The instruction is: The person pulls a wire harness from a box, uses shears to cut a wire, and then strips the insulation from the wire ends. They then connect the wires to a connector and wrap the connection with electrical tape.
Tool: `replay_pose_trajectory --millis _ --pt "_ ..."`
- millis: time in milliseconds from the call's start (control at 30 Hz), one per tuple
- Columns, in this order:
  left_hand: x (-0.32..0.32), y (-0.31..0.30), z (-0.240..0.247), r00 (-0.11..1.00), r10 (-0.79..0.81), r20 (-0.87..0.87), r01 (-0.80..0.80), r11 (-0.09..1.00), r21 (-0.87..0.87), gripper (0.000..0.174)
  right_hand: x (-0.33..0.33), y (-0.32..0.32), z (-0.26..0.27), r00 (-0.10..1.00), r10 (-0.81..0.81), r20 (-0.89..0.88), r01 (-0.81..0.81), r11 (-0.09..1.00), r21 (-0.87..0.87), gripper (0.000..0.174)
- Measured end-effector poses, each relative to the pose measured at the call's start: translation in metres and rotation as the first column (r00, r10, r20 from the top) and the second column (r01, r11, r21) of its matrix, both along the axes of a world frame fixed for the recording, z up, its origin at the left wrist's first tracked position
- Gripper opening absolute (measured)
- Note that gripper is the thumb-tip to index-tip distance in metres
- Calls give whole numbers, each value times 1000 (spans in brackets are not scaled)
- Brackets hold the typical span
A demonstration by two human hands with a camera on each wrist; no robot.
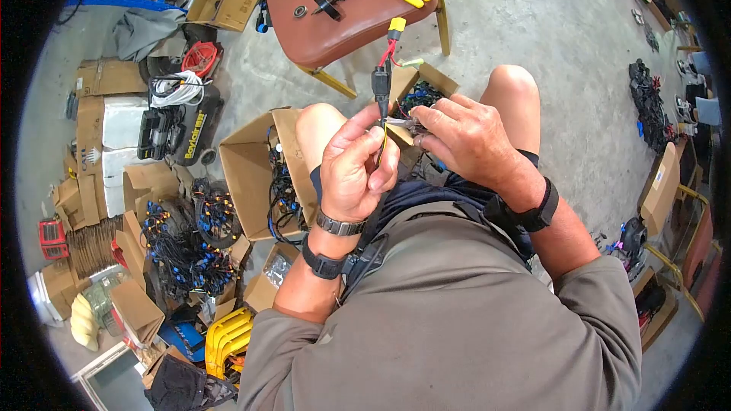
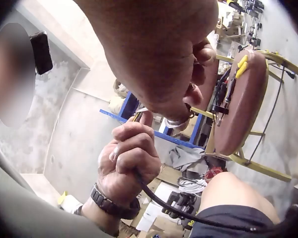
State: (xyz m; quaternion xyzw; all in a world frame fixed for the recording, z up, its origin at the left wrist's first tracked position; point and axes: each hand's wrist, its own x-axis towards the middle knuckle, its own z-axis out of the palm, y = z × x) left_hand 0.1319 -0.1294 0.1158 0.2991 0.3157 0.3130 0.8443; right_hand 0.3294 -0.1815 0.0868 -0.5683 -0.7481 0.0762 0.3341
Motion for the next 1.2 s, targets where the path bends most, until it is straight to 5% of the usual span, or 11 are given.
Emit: replay_pose_trajectory --millis 400,600,900,1200 --pt "-1 0 -2 1000 -24 -4 24 999 -38 33 2 -1 5 996 11 91 -8 999 -37 31" --pt "4 -2 -5 985 65 -157 -53 996 78 30 2 -6 -8 974 58 -219 -73 996 -59 31" --pt "11 -8 1 951 152 -271 -103 977 185 29 18 -3 13 999 12 51 -10 1000 -30 37" --pt "9 -12 -1 914 214 -344 -124 956 265 28 15 -1 12 990 -13 139 11 1000 16 28"
